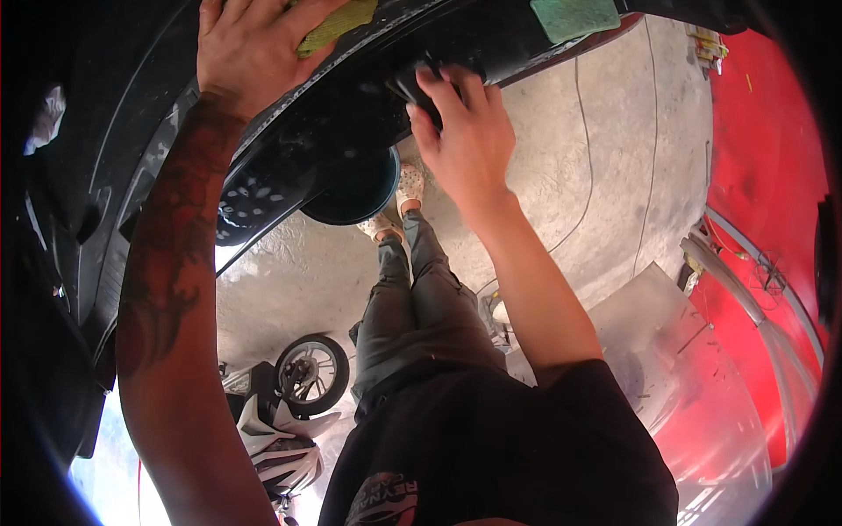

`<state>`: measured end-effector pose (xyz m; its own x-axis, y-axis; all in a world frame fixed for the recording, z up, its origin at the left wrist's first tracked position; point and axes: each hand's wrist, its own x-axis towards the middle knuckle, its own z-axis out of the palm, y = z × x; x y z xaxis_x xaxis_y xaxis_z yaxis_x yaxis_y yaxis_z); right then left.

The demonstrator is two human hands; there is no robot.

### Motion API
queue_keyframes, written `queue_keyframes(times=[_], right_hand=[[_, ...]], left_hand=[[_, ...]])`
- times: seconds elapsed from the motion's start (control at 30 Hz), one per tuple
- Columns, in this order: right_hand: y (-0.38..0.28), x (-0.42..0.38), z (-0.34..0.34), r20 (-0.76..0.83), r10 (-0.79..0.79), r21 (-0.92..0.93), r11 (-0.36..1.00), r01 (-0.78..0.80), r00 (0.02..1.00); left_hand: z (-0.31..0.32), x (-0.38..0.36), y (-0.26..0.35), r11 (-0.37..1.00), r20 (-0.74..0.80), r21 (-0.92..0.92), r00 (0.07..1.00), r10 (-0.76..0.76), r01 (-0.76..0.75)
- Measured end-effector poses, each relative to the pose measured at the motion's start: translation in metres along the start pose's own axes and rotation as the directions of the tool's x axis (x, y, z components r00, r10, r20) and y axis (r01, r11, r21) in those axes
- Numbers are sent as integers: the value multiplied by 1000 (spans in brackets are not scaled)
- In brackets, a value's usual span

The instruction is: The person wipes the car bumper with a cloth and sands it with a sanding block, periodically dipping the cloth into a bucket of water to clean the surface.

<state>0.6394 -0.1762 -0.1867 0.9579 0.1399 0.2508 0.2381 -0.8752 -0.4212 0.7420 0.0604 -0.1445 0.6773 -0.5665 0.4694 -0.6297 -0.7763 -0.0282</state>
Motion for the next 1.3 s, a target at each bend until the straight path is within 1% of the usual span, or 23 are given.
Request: queue_keyframes(times=[0.1,0.2,0.3,0.37,0.43,0.47,0.53,0.67,0.73,0.83,0.87,0.93,0.97,1.03,1.13,1.23,1.27,1.3], right_hand=[[4,23,11,-49,-36,-25,999,35,998],[9,7,1,-1,-44,-19,999,44,999],[3,-5,-34,138,109,38,993,-115,984],[1,-7,-39,124,144,59,987,-152,982],[0,-11,-41,133,180,115,974,-196,975],[0,-15,-41,165,195,131,967,-217,967],[3,-25,-43,226,223,159,952,-262,948],[11,-53,-50,259,291,249,901,-355,921],[14,-68,-53,288,327,308,858,-411,900],[22,-86,-51,288,227,286,907,-310,930],[23,-91,-50,322,271,341,861,-378,907],[17,-91,-52,396,349,434,744,-508,849],[19,-91,-51,411,320,479,721,-500,854],[23,-87,-52,433,259,564,670,-484,863],[17,-76,-71,580,254,709,309,-634,774],[16,-75,-76,592,237,727,256,-637,771],[16,-76,-78,638,231,719,160,-676,734],[17,-78,-79,683,220,702,64,-709,696]], left_hand=[[4,0,0,1000,-42,4,999,12,-12],[7,1,0,1000,-32,13,999,-8,8],[-2,2,1,1000,38,13,999,-11,11],[-7,3,1,999,87,39,996,-2,-2],[1,1,1,1000,18,15,1000,-7,7],[4,0,1,1000,-15,1,1000,-9,9],[2,0,1,1000,-4,6,1000,-11,11],[7,-1,-1,998,-39,54,999,22,-20],[6,0,2,999,-23,47,1000,7,-6],[-3,3,5,997,33,73,999,4,-6],[-5,3,5,996,58,84,998,4,-9],[1,2,5,997,-1,72,1000,21,-21],[3,2,5,998,-31,65,999,29,-27],[4,1,6,998,-37,65,999,28,-26],[4,3,6,998,-27,67,1000,11,-9],[6,2,6,998,-38,65,999,10,-8],[6,2,5,998,-47,65,999,13,-10],[4,2,5,997,-5,77,1000,8,-8]])
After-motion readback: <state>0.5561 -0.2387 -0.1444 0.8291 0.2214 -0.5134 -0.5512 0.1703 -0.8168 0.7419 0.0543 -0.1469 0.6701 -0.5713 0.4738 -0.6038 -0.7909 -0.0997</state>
